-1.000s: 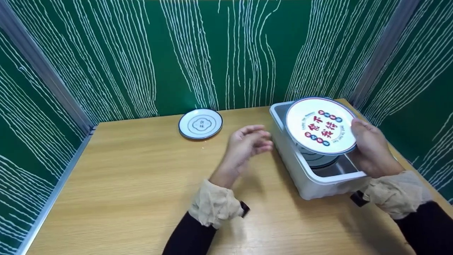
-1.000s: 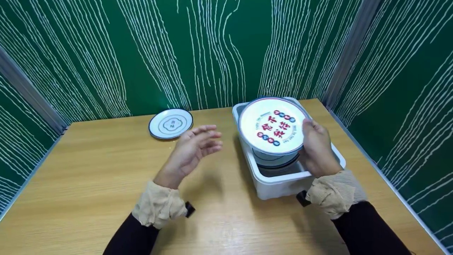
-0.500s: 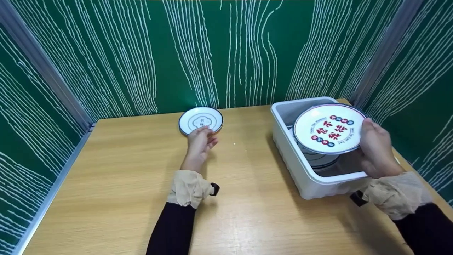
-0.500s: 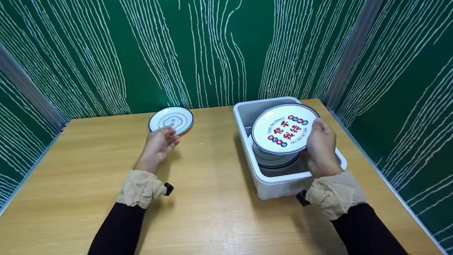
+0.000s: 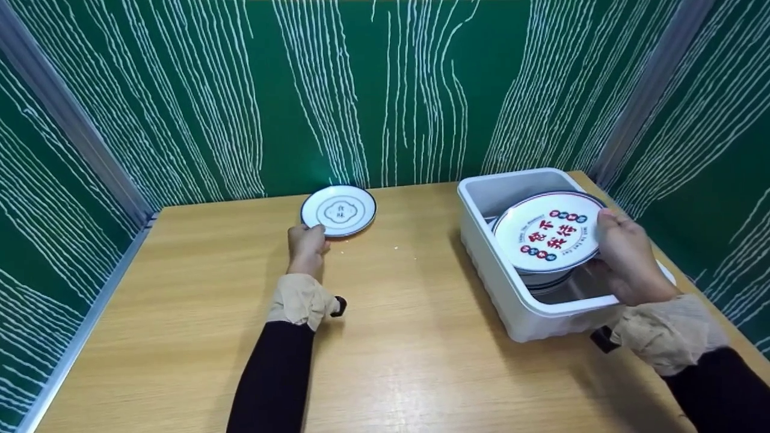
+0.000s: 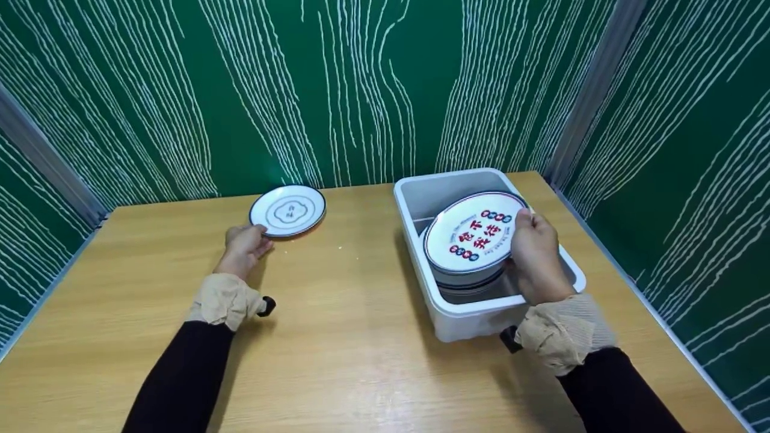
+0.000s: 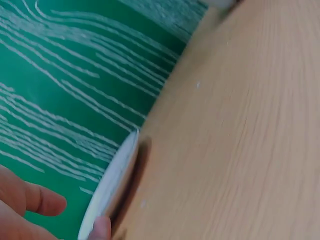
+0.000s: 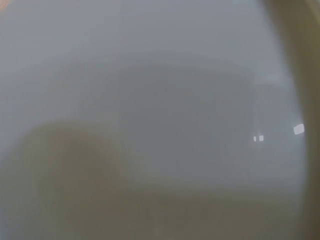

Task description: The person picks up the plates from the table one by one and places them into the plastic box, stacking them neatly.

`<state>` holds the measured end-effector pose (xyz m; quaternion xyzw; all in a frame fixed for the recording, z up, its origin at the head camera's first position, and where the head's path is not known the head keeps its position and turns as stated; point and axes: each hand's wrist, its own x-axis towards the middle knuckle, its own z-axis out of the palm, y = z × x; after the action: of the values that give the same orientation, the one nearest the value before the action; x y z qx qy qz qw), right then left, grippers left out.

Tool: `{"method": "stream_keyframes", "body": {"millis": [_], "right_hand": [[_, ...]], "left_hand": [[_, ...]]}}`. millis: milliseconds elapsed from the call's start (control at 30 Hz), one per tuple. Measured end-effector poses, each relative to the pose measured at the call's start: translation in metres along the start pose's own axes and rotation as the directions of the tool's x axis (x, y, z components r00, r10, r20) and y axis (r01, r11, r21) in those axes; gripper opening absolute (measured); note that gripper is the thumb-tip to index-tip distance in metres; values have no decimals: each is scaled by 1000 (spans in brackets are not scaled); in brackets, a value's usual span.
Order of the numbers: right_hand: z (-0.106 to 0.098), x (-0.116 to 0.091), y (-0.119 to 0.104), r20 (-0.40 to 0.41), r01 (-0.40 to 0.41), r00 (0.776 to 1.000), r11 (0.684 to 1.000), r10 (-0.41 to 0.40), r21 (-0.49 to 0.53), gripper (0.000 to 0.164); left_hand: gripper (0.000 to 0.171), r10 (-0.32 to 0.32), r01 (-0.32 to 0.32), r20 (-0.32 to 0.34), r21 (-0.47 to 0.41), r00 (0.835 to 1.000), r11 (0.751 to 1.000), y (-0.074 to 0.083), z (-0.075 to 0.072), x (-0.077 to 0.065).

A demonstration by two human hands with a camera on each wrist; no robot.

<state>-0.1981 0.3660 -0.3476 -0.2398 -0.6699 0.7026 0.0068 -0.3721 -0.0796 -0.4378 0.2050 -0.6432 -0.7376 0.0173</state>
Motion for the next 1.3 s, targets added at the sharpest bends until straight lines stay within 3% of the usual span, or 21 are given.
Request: {"method": "stream_keyframes", "body": {"millis": [167, 267, 433, 567, 867, 967, 1100, 1200, 1300], "right_hand": [[1, 1, 1, 32, -29, 999, 1000, 29, -8, 64], [5, 3, 0, 48, -25, 998, 998, 28, -63, 65], [20, 9, -1, 71, 39, 997, 977, -25, -212, 64], [28, 12, -2, 110, 41, 994, 956, -9, -290, 64], [29, 11, -7, 199, 16, 979, 950, 49, -312, 67], [28, 11, -7, 206, -2, 976, 947, 71, -320, 70], [25, 12, -5, 216, -6, 973, 948, 79, -319, 71], [22, 12, -5, 219, -4, 973, 949, 77, -316, 69], [20, 11, -5, 216, 0, 974, 950, 72, -314, 68]], "left_hand": [[47, -76, 76, -20, 8, 997, 997, -1, -3, 13], [47, -116, 116, -25, 18, 993, 993, 1, -6, 19], [49, -99, 105, -57, 98, 993, 990, 4, -16, 26], [51, -104, 118, -94, 157, 990, 980, 2, -23, 32], [50, -99, 129, -129, 243, 987, 961, 3, -20, 29], [57, -112, 134, -121, 193, 986, 972, 4, -19, 25], [65, -115, 115, -51, 9, 992, 993, 5, -18, 19], [65, -93, 93, -1, -109, 996, 990, 6, -16, 14], [59, -48, 52, 27, -165, 998, 985, 5, -15, 10]]}}
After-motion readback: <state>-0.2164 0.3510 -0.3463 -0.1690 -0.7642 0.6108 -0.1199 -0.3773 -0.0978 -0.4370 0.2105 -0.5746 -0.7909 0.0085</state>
